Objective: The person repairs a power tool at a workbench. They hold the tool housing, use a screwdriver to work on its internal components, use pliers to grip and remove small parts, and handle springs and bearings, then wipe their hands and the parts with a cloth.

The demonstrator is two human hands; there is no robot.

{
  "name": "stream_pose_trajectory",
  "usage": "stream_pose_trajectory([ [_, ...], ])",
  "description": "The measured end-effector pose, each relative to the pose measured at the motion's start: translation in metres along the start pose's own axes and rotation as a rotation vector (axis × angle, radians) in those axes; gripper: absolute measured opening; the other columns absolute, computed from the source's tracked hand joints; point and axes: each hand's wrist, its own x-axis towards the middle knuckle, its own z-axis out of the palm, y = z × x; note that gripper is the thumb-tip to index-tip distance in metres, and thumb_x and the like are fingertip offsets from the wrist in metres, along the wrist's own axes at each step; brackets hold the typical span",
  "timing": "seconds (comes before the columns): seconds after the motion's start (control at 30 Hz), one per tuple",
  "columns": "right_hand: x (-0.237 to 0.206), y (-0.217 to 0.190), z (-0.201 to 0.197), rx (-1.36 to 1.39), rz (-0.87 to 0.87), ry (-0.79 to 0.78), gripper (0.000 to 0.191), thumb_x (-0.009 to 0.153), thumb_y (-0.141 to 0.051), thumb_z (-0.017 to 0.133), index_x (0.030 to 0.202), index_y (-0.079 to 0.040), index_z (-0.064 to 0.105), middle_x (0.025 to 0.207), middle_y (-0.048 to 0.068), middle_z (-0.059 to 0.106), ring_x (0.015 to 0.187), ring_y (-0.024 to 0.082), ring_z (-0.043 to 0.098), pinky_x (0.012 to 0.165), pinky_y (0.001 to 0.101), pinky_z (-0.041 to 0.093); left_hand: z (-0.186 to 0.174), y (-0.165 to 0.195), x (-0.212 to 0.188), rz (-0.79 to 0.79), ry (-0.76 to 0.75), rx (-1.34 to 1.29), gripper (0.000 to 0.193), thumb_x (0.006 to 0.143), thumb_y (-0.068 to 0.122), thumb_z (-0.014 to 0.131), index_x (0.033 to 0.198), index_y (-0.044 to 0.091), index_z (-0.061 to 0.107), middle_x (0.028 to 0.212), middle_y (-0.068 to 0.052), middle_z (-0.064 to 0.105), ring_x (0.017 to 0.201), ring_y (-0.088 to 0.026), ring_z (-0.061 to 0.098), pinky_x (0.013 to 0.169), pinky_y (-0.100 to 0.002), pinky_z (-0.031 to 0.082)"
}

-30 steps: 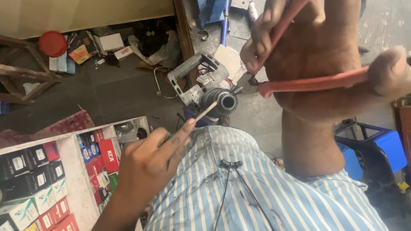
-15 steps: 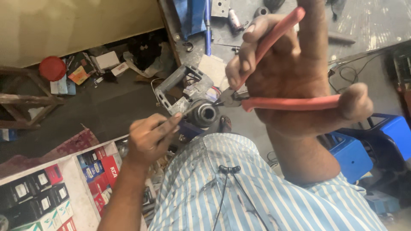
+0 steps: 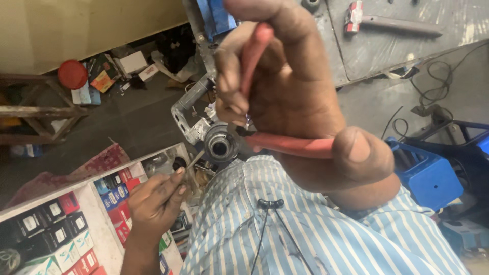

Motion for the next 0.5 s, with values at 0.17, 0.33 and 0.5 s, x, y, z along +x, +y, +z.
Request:
stream_pose_trajectory([
  [0.17,0.008,0.019,-0.017,0.045,-0.065,-0.032,0.108,0.087,-0.075,0.062,0.163,-0.01,0.019,0.115,0.018,0.047,0.082,0.023,0.045,0.068,0.0339,0.04,-0.006,0.013,0.0,-0.007,-0.017,-0.053,0.028,0.09,0.009,0.077,0.117,0.003,0.073,0.091,-0.011,0.071,0.07,-0.016,0.07,0.063,-0.027,0.055],
  [0.33,0.013,0.042,-0.07,0.141,-0.341,0.021,0.105,0.087,-0.081,0.054,0.165,-0.016,0.028,0.132,0.015,0.055,0.087,0.025,0.062,0.063,0.0455,0.055,-0.027,0.029,0.014,-0.051,-0.105,0.081,0.033,0.083,0.01,0.08,0.116,0.009,0.077,0.079,-0.006,0.07,0.056,-0.014,0.063,0.052,-0.028,0.049],
  [0.5,0.006,0.04,-0.144,-0.158,-0.369,0.066,0.083,0.09,-0.061,0.067,0.154,-0.016,0.039,0.13,0.014,0.054,0.087,0.019,0.062,0.063,0.0412,0.055,-0.055,0.046,0.037,0.02,-0.153,0.193,0.04,0.085,0.017,0.08,0.124,0.015,0.073,0.087,-0.004,0.068,0.064,-0.017,0.064,0.058,-0.03,0.05],
])
